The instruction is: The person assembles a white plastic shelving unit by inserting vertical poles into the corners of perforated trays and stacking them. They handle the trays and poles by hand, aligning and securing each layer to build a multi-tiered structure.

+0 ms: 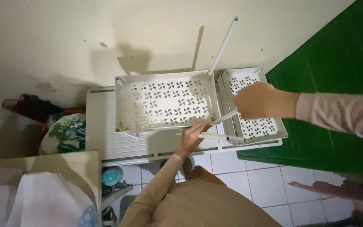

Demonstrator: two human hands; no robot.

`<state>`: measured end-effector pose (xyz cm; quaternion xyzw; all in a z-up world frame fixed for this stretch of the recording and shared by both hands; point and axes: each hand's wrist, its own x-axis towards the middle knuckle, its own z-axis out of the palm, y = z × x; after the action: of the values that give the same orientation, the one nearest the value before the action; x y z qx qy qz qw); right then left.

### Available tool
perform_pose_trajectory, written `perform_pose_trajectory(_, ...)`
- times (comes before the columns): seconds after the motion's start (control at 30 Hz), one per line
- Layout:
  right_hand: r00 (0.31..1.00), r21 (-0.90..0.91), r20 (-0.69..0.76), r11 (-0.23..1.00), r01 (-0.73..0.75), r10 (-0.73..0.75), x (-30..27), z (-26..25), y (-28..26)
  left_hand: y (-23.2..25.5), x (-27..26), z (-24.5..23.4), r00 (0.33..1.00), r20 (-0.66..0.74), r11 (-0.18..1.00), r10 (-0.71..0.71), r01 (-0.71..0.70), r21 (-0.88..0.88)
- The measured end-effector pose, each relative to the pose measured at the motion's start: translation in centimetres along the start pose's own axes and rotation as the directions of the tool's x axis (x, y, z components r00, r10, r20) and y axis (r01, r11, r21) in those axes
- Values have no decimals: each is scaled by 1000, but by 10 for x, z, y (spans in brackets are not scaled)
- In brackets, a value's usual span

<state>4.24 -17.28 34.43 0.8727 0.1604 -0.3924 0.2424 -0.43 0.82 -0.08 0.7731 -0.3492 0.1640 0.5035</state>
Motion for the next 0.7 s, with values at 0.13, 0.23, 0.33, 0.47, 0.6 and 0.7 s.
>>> perform_pose_trajectory(0.13, 995, 46, -87, 997, 61, -57, 13, 3, 4, 6, 3, -2, 1000, 4, 997, 9, -9, 73)
perform_pose_trajectory(0.23, 884, -74, -401, 970, 231, -241, 15, 17, 3, 9, 12, -3, 988, 30, 940, 151, -153, 306)
perform_pose_trajectory(0.33, 784, -400, -438, 877, 268, -439, 11, 30, -7, 12, 15, -12, 999, 17, 991, 35, -37, 127)
perform_pose_trajectory(0.47, 785, -666, -242, 686, 293, -570, -7, 25, -19, 16, 12, -17, 999, 48, 995, -7, 2, 103)
perform_pose_trajectory(0.6, 801, -773, -70, 540, 333, -594, -28, 13, -20, 16, 17, -12, 997, 47, 982, 56, -63, 179)
perform_pose_trajectory(0.7, 835, -750, -40, 569, 338, -549, -34, 9, -18, 18, 16, -13, 993, 42, 970, 110, -116, 212)
